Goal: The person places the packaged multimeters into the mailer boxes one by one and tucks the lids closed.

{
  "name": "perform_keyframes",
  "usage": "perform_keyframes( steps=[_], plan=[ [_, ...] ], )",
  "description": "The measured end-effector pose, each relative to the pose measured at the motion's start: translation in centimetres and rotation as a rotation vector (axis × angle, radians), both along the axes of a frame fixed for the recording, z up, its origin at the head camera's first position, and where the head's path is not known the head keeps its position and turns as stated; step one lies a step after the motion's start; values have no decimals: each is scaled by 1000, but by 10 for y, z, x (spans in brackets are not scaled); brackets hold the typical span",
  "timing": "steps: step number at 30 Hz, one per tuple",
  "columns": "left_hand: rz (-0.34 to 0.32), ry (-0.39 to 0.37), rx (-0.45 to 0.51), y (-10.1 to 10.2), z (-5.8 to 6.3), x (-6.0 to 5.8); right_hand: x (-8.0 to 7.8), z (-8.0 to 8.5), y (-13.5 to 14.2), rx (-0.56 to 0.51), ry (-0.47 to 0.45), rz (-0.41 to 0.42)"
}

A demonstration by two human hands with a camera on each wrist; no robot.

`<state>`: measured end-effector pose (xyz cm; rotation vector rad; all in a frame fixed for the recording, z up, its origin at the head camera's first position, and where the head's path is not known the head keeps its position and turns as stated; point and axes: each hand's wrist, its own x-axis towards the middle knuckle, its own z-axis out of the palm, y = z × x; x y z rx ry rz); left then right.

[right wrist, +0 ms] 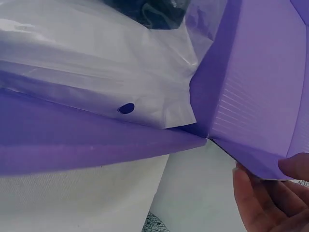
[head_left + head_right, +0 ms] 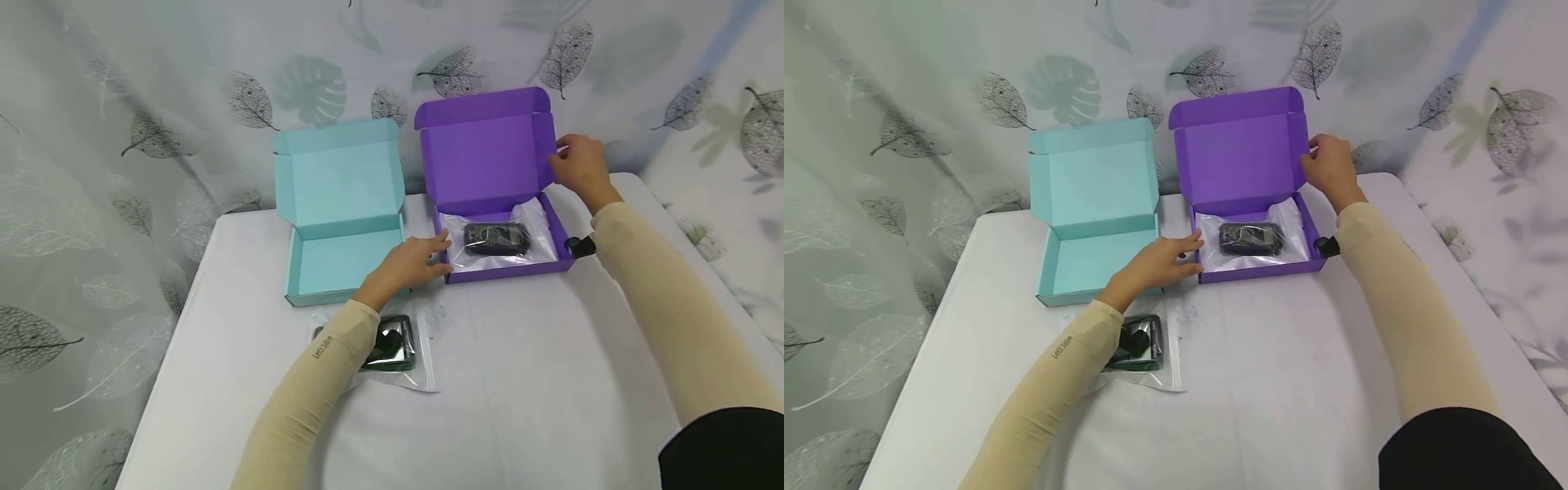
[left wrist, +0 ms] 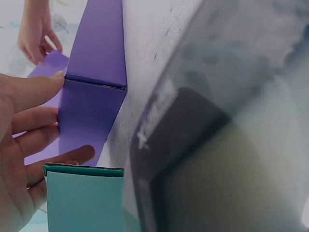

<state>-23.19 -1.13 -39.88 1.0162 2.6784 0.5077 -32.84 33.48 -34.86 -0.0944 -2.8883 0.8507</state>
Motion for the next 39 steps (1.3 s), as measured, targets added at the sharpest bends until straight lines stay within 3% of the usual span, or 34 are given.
perform_keyframes(
  steps=[6, 12, 17, 21, 29, 34, 39],
  plan=[
    [-1, 9, -1, 1, -2, 0, -2, -3, -2, 51, 32, -5],
    [-14, 71, -5, -1, -4, -1, -2, -2, -2, 52, 18, -4],
    [8, 70, 51, -3, 4, -6, 0, -1, -3, 57, 35, 6],
    [65, 66, 126, -4, 16, -13, 1, 0, -4, 82, 64, 19],
    [278, 104, 378, -5, 38, -31, 11, 2, -3, 77, 47, 24],
    [356, 51, 367, -5, 47, -42, 19, 1, -7, 72, 73, 29],
    [365, -38, 356, -2, 50, -48, 26, 0, -10, 82, 80, 26]
  ],
)
